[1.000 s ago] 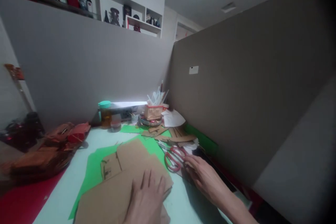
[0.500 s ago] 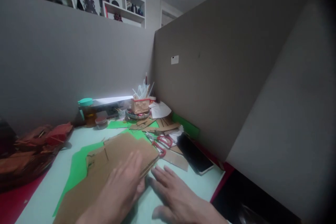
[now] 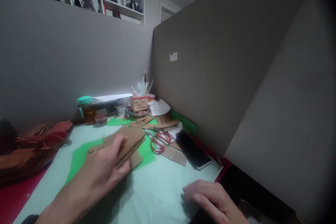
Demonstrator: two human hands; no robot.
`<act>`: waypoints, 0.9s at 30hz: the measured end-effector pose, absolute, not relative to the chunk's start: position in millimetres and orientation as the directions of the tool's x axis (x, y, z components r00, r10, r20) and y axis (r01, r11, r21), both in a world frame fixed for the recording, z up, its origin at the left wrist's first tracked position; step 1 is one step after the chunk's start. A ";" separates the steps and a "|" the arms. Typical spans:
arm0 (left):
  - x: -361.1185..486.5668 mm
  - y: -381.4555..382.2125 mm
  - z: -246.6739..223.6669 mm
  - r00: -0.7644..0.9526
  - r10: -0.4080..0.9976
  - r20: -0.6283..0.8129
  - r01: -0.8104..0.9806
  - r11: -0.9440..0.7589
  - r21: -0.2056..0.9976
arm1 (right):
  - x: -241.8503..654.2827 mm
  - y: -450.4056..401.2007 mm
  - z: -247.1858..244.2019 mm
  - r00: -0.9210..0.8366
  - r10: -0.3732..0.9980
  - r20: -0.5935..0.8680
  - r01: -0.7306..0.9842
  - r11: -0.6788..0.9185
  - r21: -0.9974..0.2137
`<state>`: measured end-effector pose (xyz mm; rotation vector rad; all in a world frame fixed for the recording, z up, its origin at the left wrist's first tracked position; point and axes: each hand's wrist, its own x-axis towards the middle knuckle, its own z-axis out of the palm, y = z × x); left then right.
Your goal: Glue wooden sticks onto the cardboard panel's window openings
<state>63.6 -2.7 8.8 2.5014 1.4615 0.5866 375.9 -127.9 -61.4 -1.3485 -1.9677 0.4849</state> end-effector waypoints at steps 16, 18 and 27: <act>63.2 -7.1 25.1 0.357 0.894 0.270 0.787 -0.444 0.428 | 343.9 -115.3 -73.4 -0.551 0.796 0.249 0.478 0.546 -0.688; 60.3 -6.5 28.4 0.333 0.901 0.277 0.791 -0.427 0.439 | 376.8 -134.1 -68.3 -0.320 0.924 0.210 0.559 0.363 -0.745; 56.9 -6.6 33.0 0.328 0.888 0.323 0.782 -0.447 0.435 | 310.4 -92.1 -47.9 -0.558 0.781 0.279 0.489 0.582 -0.650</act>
